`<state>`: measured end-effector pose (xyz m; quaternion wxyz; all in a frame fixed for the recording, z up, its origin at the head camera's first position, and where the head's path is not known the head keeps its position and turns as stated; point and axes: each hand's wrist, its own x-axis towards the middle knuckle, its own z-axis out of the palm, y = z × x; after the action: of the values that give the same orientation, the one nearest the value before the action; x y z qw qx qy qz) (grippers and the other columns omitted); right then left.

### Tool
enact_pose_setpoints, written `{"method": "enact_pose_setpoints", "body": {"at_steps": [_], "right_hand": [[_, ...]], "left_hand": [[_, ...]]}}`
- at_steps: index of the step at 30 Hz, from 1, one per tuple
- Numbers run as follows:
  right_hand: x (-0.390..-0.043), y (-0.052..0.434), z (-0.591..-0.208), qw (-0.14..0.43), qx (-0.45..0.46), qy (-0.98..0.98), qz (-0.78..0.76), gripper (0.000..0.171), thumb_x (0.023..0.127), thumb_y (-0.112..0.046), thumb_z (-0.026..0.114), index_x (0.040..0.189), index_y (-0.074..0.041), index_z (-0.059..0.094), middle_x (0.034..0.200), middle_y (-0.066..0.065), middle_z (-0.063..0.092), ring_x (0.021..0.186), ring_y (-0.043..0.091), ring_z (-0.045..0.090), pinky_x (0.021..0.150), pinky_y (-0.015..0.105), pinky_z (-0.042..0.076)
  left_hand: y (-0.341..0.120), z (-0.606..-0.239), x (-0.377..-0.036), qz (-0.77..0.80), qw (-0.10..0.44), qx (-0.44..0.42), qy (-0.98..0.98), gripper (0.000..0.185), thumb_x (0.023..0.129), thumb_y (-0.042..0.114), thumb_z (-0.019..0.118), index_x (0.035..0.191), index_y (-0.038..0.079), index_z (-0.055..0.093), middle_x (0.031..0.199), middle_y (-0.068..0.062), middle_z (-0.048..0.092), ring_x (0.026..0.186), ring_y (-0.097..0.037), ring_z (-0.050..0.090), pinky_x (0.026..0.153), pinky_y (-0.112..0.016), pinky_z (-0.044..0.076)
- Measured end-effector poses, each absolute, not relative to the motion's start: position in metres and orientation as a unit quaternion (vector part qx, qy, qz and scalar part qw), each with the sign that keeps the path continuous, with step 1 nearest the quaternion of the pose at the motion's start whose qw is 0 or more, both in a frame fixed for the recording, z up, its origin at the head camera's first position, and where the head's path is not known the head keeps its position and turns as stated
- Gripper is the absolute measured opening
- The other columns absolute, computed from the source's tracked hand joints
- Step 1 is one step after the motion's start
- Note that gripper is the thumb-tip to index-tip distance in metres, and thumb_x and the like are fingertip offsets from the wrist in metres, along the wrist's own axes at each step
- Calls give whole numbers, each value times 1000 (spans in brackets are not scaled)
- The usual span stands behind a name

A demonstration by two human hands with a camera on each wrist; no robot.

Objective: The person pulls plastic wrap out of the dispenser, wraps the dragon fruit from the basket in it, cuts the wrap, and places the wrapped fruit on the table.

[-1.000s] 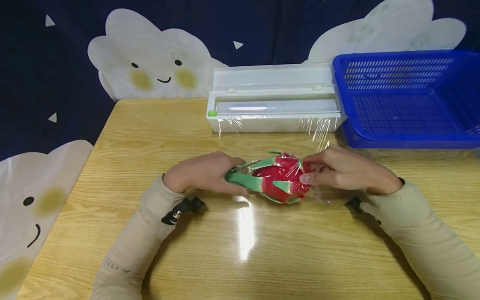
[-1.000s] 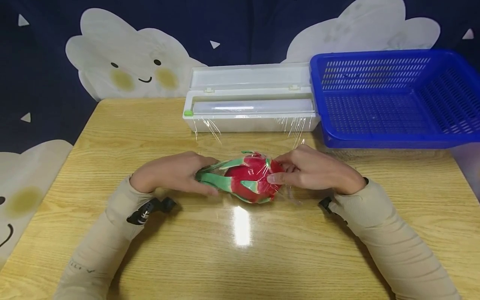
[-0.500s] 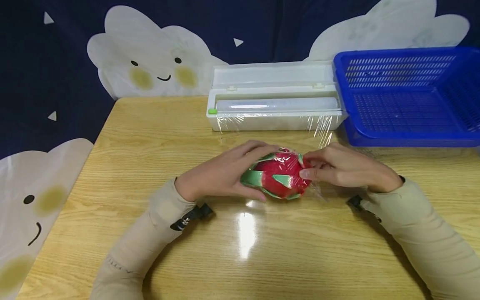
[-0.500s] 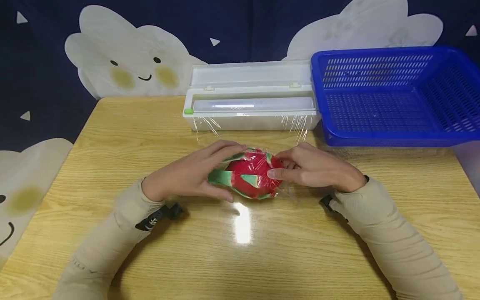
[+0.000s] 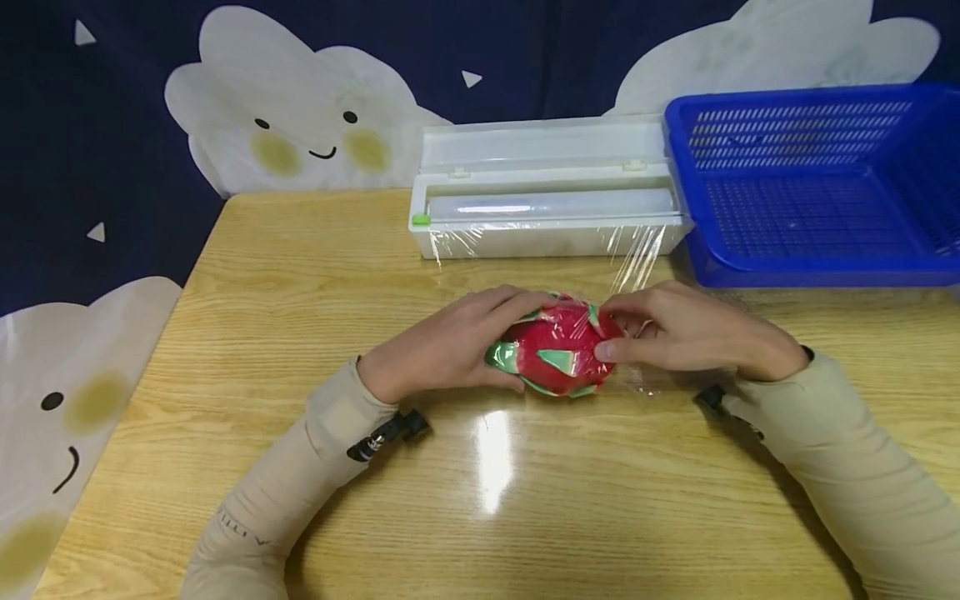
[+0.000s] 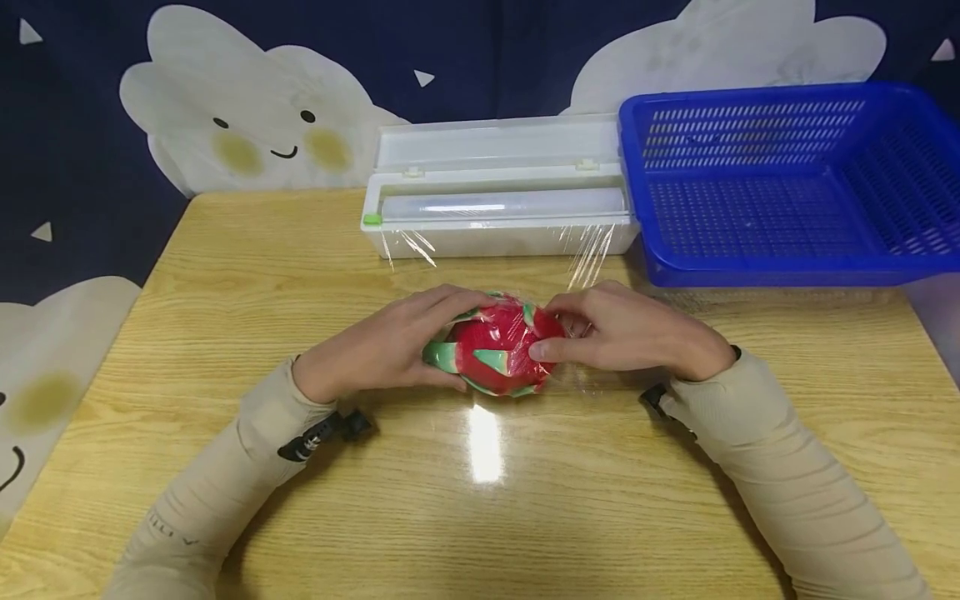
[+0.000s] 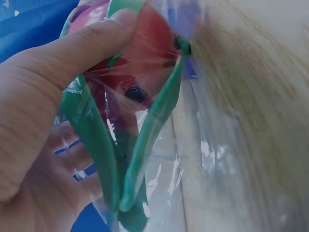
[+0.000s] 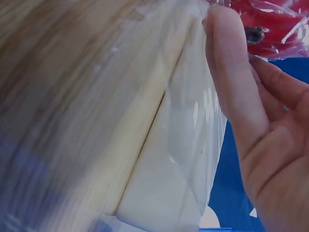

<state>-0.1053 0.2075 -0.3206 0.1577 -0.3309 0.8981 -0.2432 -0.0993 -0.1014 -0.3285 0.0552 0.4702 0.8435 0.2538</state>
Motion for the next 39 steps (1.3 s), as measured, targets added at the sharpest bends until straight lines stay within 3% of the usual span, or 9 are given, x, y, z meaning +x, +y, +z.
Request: {"method": "enact_pose_setpoints", "body": {"at_steps": [5, 9, 14, 18, 24, 28, 31, 35, 39], "right_hand": [[-106, 210, -321, 149, -327, 898, -253, 37, 90, -41, 79, 116, -14, 76, 109, -8, 70, 86, 0, 67, 73, 20, 58], [-105, 212, -322, 146, -334, 895, -257, 38, 89, -40, 80, 116, -14, 76, 106, -6, 66, 84, 0, 65, 71, 20, 57], [-105, 214, -321, 156, -341, 890, -259, 53, 89, -38, 81, 129, -4, 69, 100, -4, 75, 81, -2, 68, 71, 21, 60], [-104, 214, -319, 197, -325, 886, -266, 67, 86, -45, 82, 138, -13, 56, 101, -4, 76, 83, -1, 70, 74, 22, 61], [-103, 213, -316, 231, -317, 880, -269, 62, 82, -52, 84, 127, -23, 52, 109, -3, 76, 85, 4, 69, 73, 23, 60], [-103, 214, -315, 205, -332, 886, -249, 65, 81, -53, 84, 130, -19, 60, 114, -4, 73, 92, 6, 68, 77, 23, 60], [-102, 215, -312, 172, -347, 895, -219, 75, 77, -55, 86, 134, -12, 65, 117, -2, 65, 90, 6, 61, 72, 21, 55], [-99, 216, -306, 146, -343, 908, -191, 92, 72, -57, 88, 144, -7, 60, 125, 6, 56, 80, 7, 53, 63, 20, 46], [-95, 217, -298, 131, -316, 921, -185, 98, 67, -57, 91, 146, -10, 57, 129, 6, 58, 85, 10, 58, 60, 21, 46]], "left_hand": [[-102, -327, -99, 252, 59, 475, 841, 97, 79, 43, 89, 157, 23, 36, 150, -6, 54, 138, -23, 54, 118, -41, 49], [-102, -327, -99, 249, 59, 474, 842, 97, 79, 44, 89, 158, 22, 36, 151, -6, 53, 138, -23, 54, 118, -41, 48], [-104, -328, -100, 257, 69, 463, 845, 98, 79, 42, 89, 158, 20, 35, 151, -7, 54, 138, -23, 55, 117, -40, 49], [-104, -328, -100, 263, 76, 458, 846, 99, 79, 41, 90, 158, 20, 35, 150, -7, 54, 138, -23, 55, 116, -40, 50], [-105, -327, -101, 269, 85, 449, 848, 100, 79, 39, 90, 159, 20, 34, 149, -6, 54, 137, -21, 55, 116, -39, 50], [-106, -328, -101, 267, 85, 448, 849, 99, 80, 41, 90, 159, 20, 34, 149, -6, 54, 137, -21, 55, 115, -40, 51], [-107, -329, -102, 268, 81, 451, 847, 99, 80, 41, 89, 159, 20, 33, 149, -6, 54, 136, -20, 55, 115, -40, 51], [-107, -330, -102, 268, 82, 453, 846, 100, 81, 42, 89, 160, 20, 32, 148, -5, 54, 136, -20, 55, 115, -40, 51], [-107, -330, -103, 270, 88, 451, 847, 100, 80, 41, 89, 159, 19, 33, 148, -5, 55, 135, -19, 56, 115, -39, 52]]}}
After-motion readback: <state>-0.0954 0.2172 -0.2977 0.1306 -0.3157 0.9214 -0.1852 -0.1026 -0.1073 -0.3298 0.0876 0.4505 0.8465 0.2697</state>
